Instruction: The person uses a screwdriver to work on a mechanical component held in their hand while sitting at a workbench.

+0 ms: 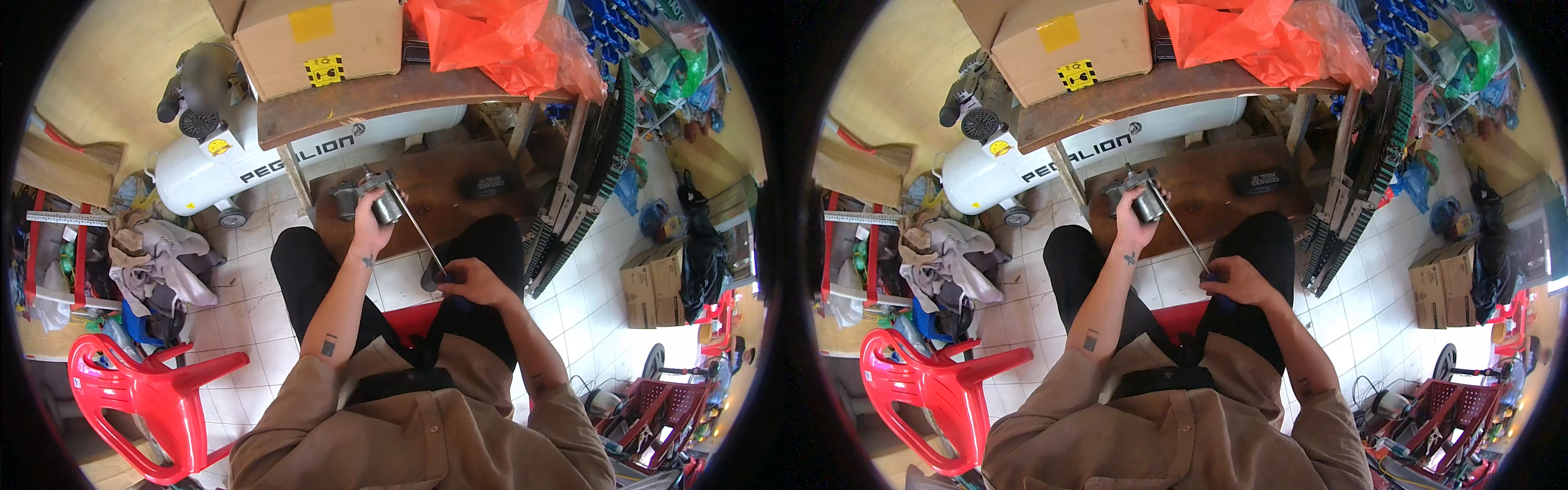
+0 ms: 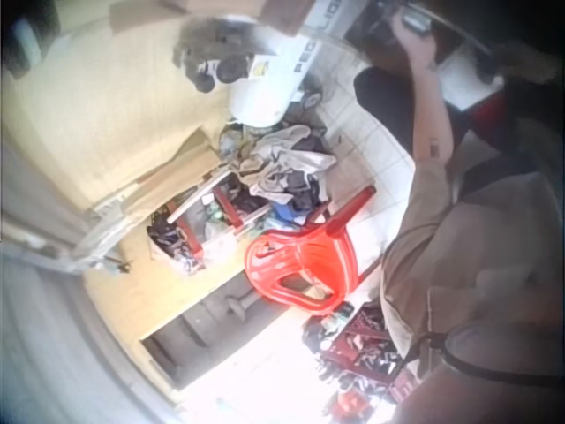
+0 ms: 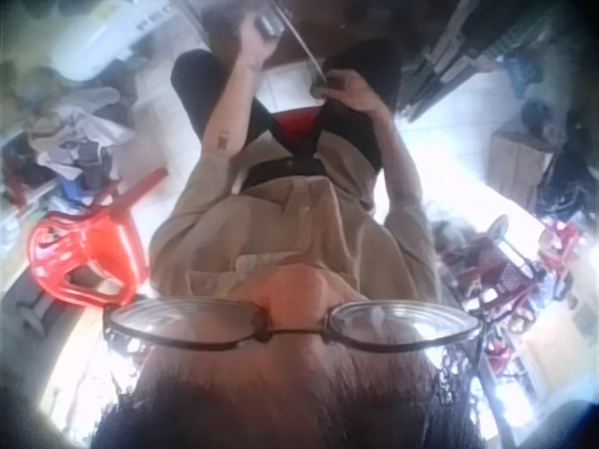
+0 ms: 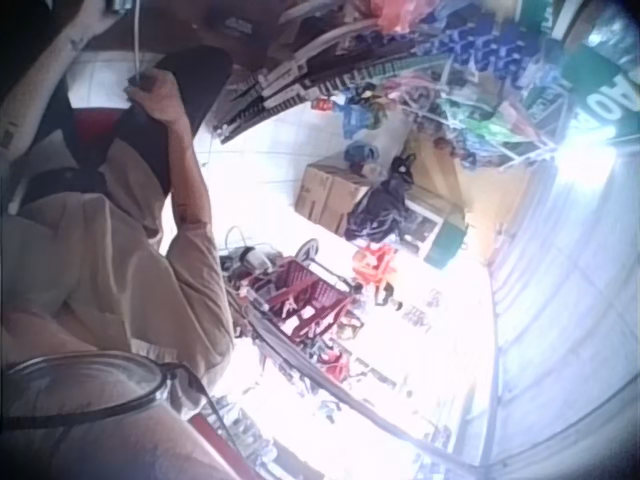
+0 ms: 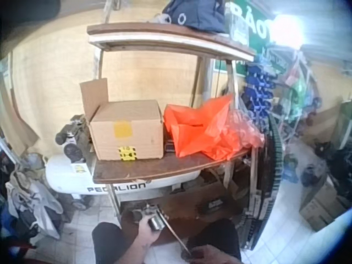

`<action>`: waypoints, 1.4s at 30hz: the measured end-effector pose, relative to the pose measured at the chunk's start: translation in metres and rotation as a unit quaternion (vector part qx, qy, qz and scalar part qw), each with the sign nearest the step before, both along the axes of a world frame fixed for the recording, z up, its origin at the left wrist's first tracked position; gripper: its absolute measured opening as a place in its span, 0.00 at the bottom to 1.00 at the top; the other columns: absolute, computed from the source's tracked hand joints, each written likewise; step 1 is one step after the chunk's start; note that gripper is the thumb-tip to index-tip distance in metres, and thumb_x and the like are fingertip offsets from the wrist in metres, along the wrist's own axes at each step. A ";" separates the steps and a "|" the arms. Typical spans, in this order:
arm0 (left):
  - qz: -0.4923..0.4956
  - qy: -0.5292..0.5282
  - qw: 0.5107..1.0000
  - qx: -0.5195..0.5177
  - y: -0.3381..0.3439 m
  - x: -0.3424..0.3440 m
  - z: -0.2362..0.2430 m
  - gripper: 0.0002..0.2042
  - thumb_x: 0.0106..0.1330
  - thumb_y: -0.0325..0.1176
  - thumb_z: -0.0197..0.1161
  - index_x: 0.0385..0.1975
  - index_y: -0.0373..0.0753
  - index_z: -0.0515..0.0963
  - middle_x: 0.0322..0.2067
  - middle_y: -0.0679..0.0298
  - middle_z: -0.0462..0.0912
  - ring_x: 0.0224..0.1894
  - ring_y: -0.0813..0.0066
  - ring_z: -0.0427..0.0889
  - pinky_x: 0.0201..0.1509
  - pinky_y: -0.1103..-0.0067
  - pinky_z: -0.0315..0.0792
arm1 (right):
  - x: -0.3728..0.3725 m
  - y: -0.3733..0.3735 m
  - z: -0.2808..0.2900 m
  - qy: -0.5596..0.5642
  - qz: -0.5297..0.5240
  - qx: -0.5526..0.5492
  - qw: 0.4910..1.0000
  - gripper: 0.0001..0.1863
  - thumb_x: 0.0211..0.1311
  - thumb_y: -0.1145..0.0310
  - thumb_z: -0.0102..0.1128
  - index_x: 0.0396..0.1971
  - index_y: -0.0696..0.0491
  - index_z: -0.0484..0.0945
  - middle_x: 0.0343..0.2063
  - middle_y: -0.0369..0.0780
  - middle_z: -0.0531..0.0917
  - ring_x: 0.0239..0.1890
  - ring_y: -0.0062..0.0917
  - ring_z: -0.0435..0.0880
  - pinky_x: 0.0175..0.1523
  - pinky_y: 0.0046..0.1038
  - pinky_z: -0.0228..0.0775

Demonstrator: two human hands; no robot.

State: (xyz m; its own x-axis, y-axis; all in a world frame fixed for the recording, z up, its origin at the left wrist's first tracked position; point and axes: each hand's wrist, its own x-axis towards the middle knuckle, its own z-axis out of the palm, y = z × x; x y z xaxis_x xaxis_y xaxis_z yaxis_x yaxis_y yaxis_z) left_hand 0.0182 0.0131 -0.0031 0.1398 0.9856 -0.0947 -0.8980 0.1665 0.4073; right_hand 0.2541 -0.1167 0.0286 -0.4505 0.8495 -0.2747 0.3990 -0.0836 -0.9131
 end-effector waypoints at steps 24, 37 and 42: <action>0.031 0.009 0.998 -0.054 0.004 -0.003 -0.008 0.08 0.64 0.29 0.66 0.38 0.37 0.74 0.32 0.63 0.80 0.34 0.71 0.80 0.45 0.72 0.77 | -0.030 -0.015 0.024 -0.174 -0.025 0.146 0.974 0.18 0.62 0.55 0.65 0.30 0.58 0.80 0.22 0.50 0.82 0.27 0.47 0.82 0.35 0.41 0.73; -0.039 0.059 0.997 -0.042 -0.003 0.004 -0.002 0.08 0.64 0.31 0.66 0.38 0.40 0.75 0.32 0.63 0.80 0.35 0.71 0.81 0.43 0.74 0.77 | -0.087 0.070 0.049 -0.183 -0.220 0.324 0.902 0.15 0.59 0.56 0.66 0.35 0.53 0.82 0.21 0.47 0.82 0.27 0.47 0.83 0.34 0.42 0.75; -0.047 0.085 0.994 -0.057 -0.007 0.009 -0.004 0.08 0.63 0.33 0.67 0.38 0.41 0.78 0.33 0.66 0.83 0.35 0.74 0.82 0.41 0.77 0.76 | -0.099 0.089 0.038 -0.185 -0.228 0.334 0.896 0.15 0.57 0.56 0.69 0.33 0.52 0.84 0.20 0.47 0.82 0.25 0.46 0.82 0.31 0.40 0.74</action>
